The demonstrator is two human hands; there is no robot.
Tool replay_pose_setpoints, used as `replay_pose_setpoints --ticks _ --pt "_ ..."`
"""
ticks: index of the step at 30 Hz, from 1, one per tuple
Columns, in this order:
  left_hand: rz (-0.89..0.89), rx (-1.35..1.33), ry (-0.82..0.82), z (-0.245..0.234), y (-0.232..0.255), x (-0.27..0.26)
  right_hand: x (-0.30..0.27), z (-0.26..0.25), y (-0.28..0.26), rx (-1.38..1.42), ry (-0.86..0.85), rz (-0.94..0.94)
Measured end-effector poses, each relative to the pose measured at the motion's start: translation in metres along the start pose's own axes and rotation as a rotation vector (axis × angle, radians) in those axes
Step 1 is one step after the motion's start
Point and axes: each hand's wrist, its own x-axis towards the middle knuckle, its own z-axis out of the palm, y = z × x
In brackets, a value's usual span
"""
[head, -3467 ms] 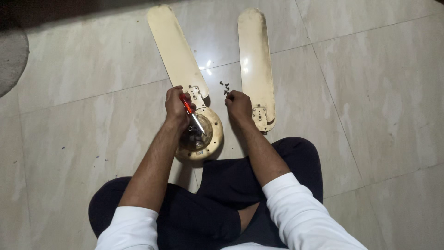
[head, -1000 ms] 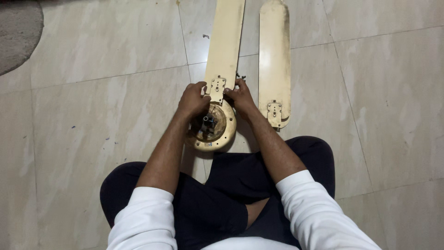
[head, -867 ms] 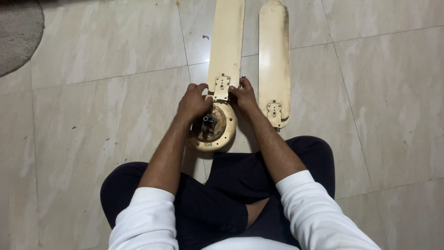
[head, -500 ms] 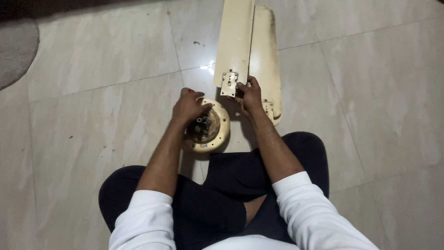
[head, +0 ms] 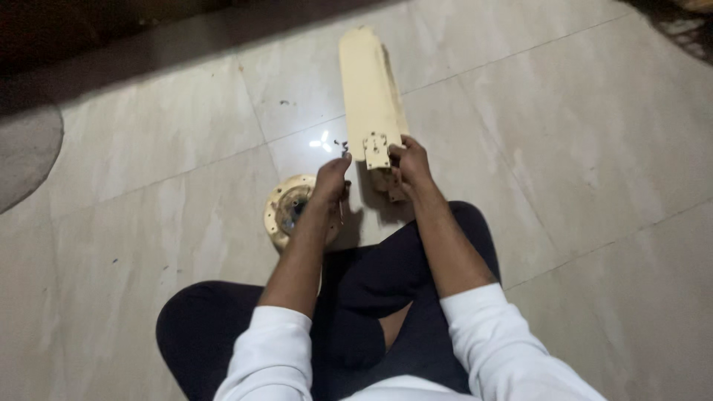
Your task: The person sits on the floor and uses a screwdriver to attach fan blades to the fan hub. They tighten screws to secure each blade in place.
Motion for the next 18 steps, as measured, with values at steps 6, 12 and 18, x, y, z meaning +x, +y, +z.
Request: replay_pose_setpoints --ticks 6,12,18 --pt "0.054 -0.231 -0.056 0.054 -0.028 0.006 -0.021 -0.040 -0.004 -0.116 0.042 0.023" --pt "0.228 -0.173 -0.073 0.074 -0.067 0.049 0.008 -0.071 0.022 -0.237 0.103 0.105" --pt "0.370 0.274 0.169 0.087 -0.098 0.069 0.019 -0.070 0.027 -0.806 0.255 0.050"
